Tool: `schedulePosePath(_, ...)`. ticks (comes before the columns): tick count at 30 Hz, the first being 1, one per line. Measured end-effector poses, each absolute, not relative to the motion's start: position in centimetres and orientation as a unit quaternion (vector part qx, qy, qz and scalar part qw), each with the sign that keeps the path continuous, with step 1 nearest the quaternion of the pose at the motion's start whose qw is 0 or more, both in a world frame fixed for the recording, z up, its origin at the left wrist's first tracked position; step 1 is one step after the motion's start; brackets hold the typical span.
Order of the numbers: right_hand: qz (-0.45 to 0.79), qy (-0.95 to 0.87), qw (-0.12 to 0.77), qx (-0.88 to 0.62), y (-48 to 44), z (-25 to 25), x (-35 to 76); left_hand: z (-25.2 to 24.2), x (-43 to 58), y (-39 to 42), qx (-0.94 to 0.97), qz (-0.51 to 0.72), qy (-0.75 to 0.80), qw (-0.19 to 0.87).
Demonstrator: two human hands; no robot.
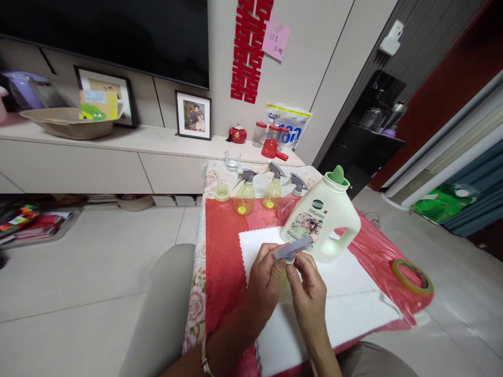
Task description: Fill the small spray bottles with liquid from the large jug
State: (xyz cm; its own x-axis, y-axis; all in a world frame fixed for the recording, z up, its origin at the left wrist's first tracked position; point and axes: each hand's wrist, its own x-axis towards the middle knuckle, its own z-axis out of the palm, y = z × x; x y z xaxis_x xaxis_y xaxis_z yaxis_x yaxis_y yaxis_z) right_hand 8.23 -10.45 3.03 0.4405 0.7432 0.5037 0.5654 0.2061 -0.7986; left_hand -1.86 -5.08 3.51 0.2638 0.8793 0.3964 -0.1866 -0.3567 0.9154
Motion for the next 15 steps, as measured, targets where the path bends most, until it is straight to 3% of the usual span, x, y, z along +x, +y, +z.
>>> schedulePosePath(11,0.028,-0.441,0.629,-0.64,-9.6,0.9,6.4,4.0,-2.1,-5.1,0.544,0.524,0.286,0.589)
schedulePosePath(15,0.025,-0.406,0.647,-0.645,-9.4,-0.1,6.0,4.1,-1.9,-5.2,0.55,0.523,0.298,0.579)
